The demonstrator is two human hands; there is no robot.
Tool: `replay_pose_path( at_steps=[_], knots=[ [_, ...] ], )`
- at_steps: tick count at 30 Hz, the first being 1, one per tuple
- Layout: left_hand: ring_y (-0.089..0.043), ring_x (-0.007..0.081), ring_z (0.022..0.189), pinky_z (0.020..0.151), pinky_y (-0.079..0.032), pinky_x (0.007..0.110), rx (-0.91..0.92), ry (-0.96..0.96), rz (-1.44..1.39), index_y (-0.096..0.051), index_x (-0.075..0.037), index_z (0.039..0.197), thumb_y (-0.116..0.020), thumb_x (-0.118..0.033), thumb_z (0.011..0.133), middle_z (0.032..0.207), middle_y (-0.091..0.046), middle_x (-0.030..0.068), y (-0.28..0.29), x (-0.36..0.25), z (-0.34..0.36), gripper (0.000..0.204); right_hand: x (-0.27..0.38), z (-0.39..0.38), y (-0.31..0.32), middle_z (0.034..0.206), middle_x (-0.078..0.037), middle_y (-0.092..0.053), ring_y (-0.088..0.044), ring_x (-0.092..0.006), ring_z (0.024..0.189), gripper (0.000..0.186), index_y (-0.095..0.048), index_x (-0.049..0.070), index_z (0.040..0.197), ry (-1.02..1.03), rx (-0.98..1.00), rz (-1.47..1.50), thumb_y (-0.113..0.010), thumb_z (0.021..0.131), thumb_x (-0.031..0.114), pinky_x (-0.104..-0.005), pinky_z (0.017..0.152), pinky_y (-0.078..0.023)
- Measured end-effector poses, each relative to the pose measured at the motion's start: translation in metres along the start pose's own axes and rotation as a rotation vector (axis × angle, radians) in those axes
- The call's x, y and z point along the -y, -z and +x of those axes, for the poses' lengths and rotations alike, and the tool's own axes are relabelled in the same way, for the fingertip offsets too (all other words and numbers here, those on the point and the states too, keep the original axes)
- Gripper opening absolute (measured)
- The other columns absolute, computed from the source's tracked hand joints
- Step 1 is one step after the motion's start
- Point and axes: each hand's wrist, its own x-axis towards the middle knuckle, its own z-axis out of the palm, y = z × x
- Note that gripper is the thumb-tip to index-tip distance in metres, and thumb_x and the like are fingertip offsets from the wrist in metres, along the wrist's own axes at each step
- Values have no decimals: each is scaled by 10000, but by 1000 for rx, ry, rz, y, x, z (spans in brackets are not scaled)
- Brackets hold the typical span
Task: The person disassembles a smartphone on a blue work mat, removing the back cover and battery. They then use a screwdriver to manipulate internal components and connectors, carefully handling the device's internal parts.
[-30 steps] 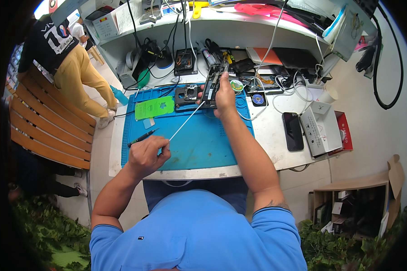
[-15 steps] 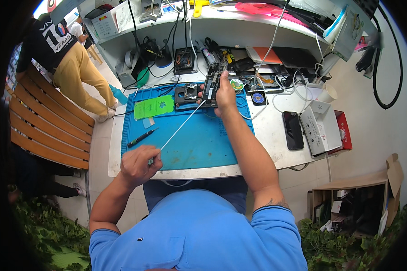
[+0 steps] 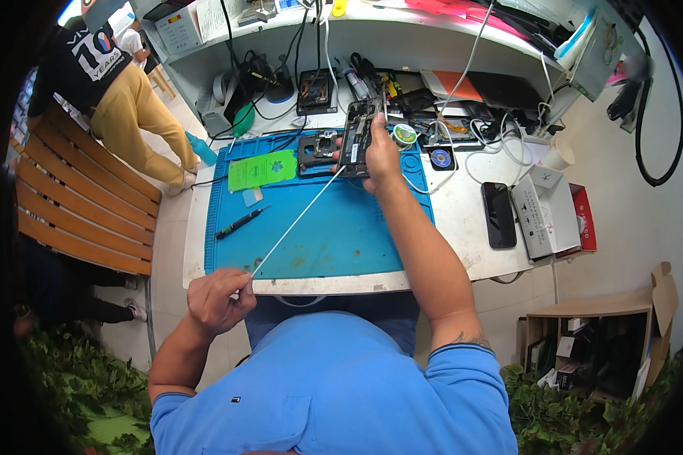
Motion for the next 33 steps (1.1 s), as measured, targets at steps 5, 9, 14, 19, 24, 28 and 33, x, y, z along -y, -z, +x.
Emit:
replay_pose_path(
  at_steps=[5,9,14,19,24,28,33],
  knots=[
    [-730,193,678,552,-563,284,11,1,-17,-653,-13,1050,-800,55,742,818,-722,62,11,-7,-5,349,0,-1,-1,1008,-212,-714,-763,-329,776,696,-575,26,1261,-14,-19,5,-343,1117,667,-540,650,-690],
    [-728,189,671,548,-562,286,13,18,-41,-651,-8,1061,-777,71,752,816,-721,60,17,-10,-15,343,-2,-1,-2,1013,-211,-713,-764,-330,773,700,-577,23,1270,-19,-1,7,-333,1121,662,-539,652,-691],
    [-736,216,668,555,-575,305,35,43,-52,-644,-10,1082,-760,82,764,820,-729,81,26,-14,-23,351,-1,2,2,1003,-203,-709,-763,-324,771,698,-582,28,1260,-22,-9,9,-338,1119,666,-533,643,-687],
    [-762,267,678,583,-612,333,45,63,-76,-623,-23,1106,-734,103,773,837,-746,135,39,-18,-27,373,-3,6,6,998,-195,-706,-758,-319,768,691,-585,42,1246,17,-1,38,-353,1113,679,-526,623,-677],
    [-739,205,669,581,-610,303,15,41,-56,-629,-12,1134,-802,-33,891,845,-740,98,42,-14,-29,299,2,5,5,1002,-195,-706,-758,-320,769,692,-583,40,1229,42,-45,27,-348,1113,680,-523,625,-677],
    [-748,220,675,588,-622,311,9,62,-36,-623,-19,1140,-793,-15,883,849,-745,111,49,-13,-34,308,3,4,5,1005,-205,-721,-771,-327,798,725,-592,9,1227,48,-56,6,-333,1116,676,-521,646,-692],
    [-759,249,679,586,-624,325,1,102,9,-613,-29,1133,-756,63,822,850,-745,120,62,-18,-42,355,3,5,6,1004,-208,-729,-777,-328,809,749,-602,-9,1226,51,-53,2,-327,1115,678,-516,652,-699]
  ],
)
